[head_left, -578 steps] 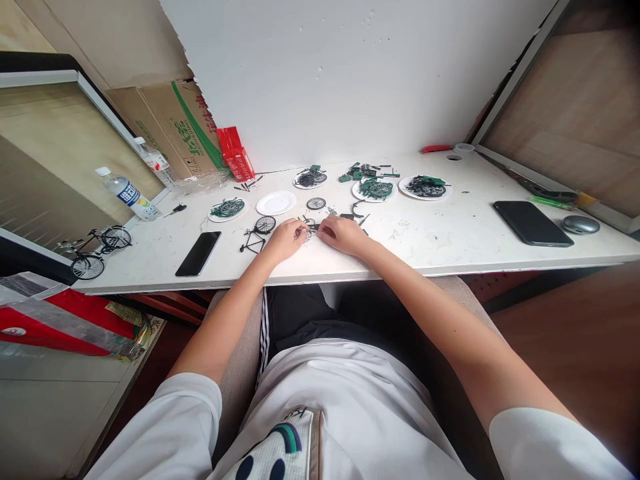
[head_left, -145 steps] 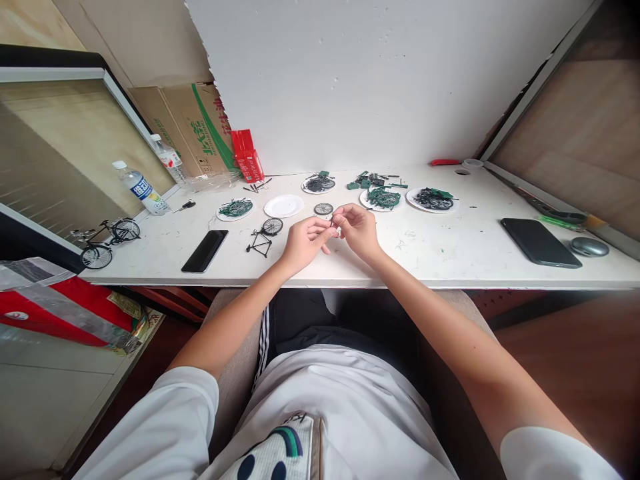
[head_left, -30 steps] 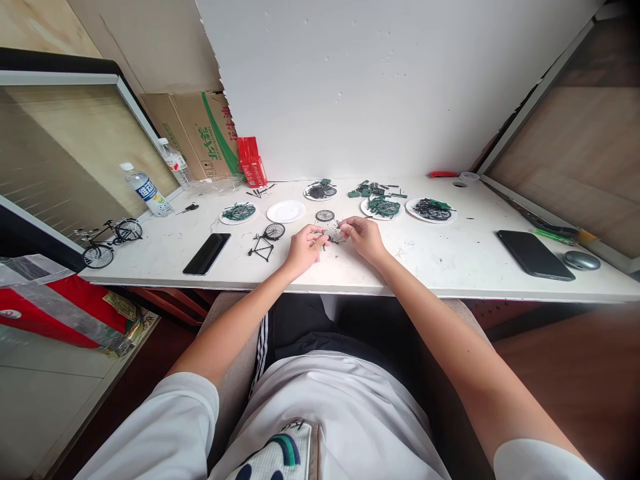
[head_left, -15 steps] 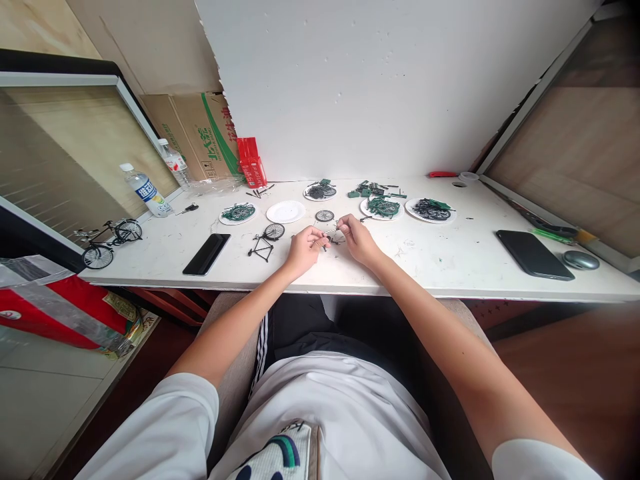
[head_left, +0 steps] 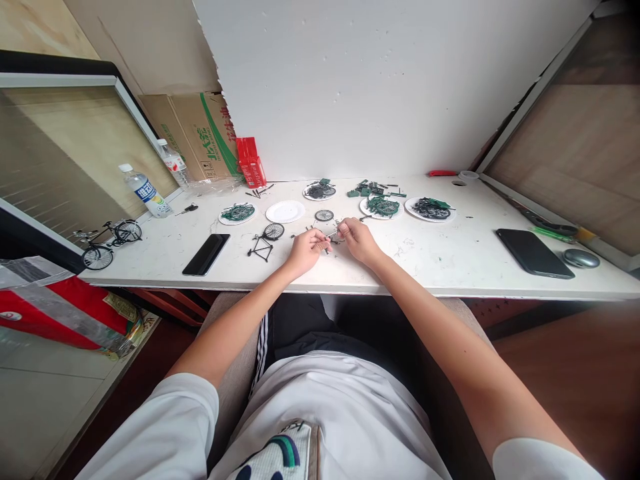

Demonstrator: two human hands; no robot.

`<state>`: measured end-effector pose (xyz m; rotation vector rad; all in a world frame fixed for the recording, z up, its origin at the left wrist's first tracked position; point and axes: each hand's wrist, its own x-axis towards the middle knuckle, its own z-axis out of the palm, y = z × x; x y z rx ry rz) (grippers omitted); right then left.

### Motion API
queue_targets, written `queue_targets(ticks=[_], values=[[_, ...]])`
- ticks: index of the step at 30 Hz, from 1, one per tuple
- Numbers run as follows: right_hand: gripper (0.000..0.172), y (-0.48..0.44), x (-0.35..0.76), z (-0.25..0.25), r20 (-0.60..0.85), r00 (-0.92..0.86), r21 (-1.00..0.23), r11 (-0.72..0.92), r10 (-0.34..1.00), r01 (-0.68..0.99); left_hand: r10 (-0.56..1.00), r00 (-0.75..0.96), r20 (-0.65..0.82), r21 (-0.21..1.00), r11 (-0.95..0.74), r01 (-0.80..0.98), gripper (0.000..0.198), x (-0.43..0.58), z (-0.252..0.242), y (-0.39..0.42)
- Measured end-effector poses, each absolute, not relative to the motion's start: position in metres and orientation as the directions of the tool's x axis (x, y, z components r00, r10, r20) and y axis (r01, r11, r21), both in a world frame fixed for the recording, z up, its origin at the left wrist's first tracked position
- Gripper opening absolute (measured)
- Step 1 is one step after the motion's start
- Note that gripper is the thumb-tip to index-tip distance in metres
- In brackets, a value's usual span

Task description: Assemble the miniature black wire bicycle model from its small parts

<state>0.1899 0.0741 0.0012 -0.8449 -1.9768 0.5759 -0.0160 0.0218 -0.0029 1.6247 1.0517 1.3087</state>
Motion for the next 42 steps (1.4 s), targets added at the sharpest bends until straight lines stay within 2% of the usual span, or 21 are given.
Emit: queue_targets(ticks=[8,18,24,27,35,42], values=[[0.058,0.073,0.190,-0.002,0.546,-0.412,-0.695,0.669,0.730,0.264,0.932,0.137,0.337,0.927,-0.354,0.128,0.014,-0.017,-0.001,0.021],[0.067,0.072,0.188,0.003,0.555,-0.379,-0.648,0.671,0.740,0.361,0.933,0.139,0.332,0.926,-0.351,0.140,0.010,-0.016,-0.001,0.020],[0.055,0.067,0.188,0.003,0.534,-0.397,-0.697,0.655,0.746,0.293,0.935,0.144,0.324,0.927,-0.344,0.150,0.011,-0.015,0.000,0.018],[0.054,0.067,0.188,0.003,0.536,-0.418,-0.696,0.664,0.734,0.274,0.938,0.145,0.314,0.930,-0.334,0.153,0.015,-0.015,0.000,0.018],[0.065,0.070,0.186,0.003,0.547,-0.403,-0.623,0.679,0.733,0.389,0.957,0.133,0.259,0.953,-0.275,0.124,0.031,-0.014,0.000,0.016],[0.064,0.072,0.196,0.013,0.580,-0.359,-0.588,0.680,0.732,0.437,0.953,0.122,0.278,0.948,-0.293,0.128,0.034,-0.015,-0.001,0.018]])
